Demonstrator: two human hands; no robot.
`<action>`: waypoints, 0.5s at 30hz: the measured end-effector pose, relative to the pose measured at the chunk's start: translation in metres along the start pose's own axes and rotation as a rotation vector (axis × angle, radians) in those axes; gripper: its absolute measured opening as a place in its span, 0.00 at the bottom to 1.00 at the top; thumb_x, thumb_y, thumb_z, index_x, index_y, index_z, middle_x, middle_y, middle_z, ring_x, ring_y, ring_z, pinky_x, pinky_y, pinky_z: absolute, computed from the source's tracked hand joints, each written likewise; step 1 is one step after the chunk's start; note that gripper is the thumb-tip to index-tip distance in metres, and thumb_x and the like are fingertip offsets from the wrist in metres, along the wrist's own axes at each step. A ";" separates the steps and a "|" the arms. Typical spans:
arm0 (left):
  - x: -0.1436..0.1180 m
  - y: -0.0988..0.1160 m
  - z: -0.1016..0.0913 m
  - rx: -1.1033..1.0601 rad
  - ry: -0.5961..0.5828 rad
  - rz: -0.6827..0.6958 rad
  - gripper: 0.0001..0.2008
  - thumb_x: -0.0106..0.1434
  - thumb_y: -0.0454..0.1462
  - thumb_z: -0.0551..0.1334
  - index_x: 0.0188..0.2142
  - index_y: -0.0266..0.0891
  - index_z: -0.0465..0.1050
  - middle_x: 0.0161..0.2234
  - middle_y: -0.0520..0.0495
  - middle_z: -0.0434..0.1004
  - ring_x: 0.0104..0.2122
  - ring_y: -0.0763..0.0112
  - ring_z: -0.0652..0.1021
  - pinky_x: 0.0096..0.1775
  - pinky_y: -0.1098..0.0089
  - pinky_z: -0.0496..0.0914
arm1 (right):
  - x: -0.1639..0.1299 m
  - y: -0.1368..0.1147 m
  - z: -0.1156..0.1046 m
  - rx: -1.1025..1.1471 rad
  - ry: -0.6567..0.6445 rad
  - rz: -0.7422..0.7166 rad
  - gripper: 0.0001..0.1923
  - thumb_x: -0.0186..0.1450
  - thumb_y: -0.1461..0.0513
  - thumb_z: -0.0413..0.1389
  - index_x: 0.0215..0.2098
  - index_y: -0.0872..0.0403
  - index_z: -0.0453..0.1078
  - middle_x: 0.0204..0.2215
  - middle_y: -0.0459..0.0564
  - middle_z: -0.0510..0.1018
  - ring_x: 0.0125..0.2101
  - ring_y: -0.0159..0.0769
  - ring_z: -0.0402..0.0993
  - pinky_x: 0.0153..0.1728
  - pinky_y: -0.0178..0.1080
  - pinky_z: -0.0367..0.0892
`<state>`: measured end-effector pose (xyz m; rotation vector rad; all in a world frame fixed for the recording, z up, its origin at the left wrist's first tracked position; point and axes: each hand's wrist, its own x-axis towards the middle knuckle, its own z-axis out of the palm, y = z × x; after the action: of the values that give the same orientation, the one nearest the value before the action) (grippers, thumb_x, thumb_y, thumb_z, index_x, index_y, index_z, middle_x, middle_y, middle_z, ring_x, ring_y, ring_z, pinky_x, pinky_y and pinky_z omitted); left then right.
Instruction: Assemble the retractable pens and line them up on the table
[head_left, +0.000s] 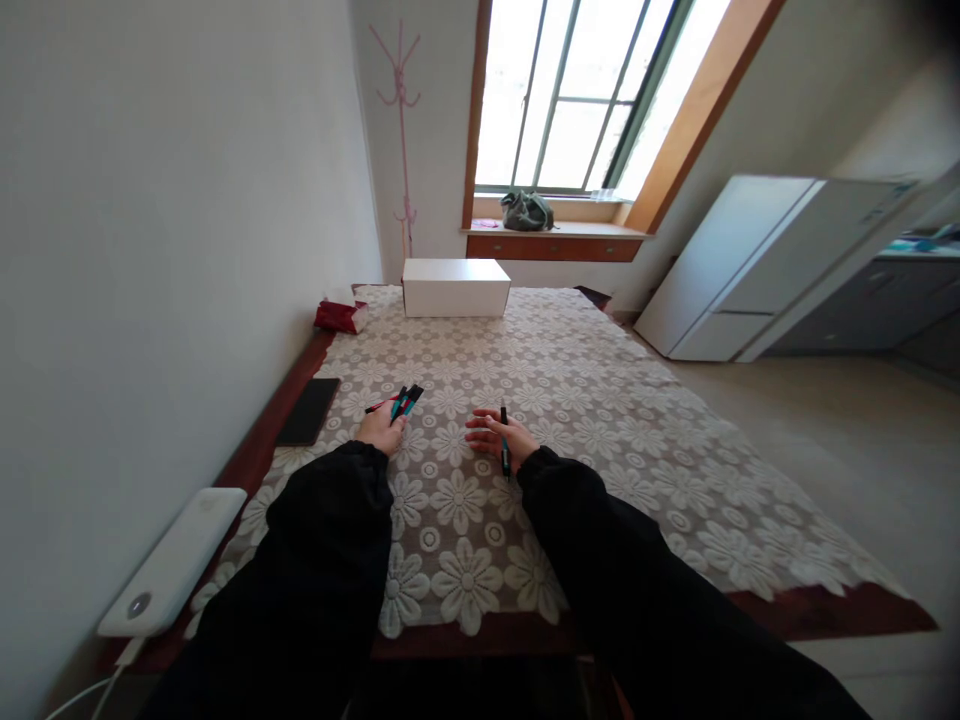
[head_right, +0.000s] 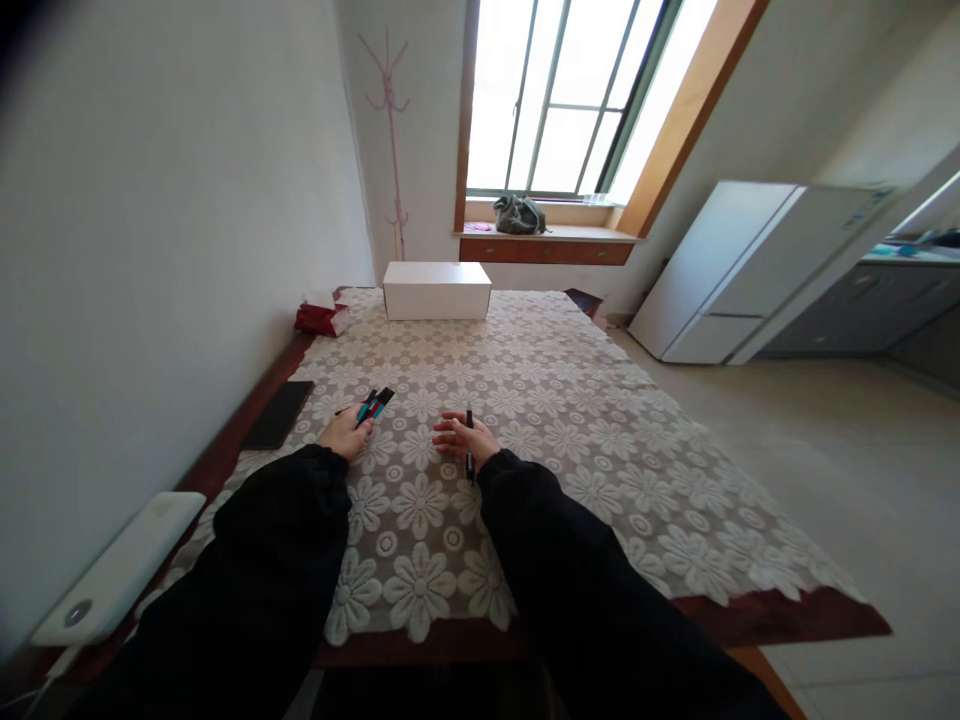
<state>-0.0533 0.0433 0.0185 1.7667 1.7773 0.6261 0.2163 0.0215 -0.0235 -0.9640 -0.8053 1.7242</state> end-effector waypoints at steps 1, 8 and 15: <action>0.000 0.000 -0.003 0.040 0.003 0.003 0.14 0.67 0.37 0.60 0.51 0.39 0.74 0.38 0.41 0.81 0.41 0.58 0.81 0.42 0.66 0.71 | -0.001 0.000 -0.003 -0.008 -0.035 -0.003 0.08 0.67 0.62 0.60 0.44 0.55 0.71 0.37 0.55 0.81 0.34 0.40 0.82 0.37 0.43 0.77; 0.008 -0.013 -0.005 0.475 0.287 0.167 0.20 0.68 0.34 0.54 0.58 0.34 0.69 0.51 0.34 0.77 0.54 0.50 0.74 0.53 0.57 0.68 | -0.005 0.008 -0.011 -0.018 -0.199 -0.121 0.16 0.63 0.54 0.65 0.44 0.55 0.72 0.35 0.53 0.81 0.34 0.39 0.80 0.37 0.42 0.75; 0.019 -0.030 -0.003 0.572 0.313 0.142 0.18 0.67 0.36 0.55 0.54 0.34 0.72 0.58 0.34 0.70 0.59 0.48 0.68 0.57 0.53 0.66 | -0.010 0.011 -0.001 -0.044 -0.194 -0.140 0.19 0.60 0.51 0.67 0.42 0.54 0.73 0.32 0.51 0.80 0.30 0.38 0.78 0.33 0.40 0.72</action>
<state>-0.0769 0.0620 -0.0002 2.2890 2.2174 0.4994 0.2148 0.0085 -0.0314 -0.7574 -1.0162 1.7011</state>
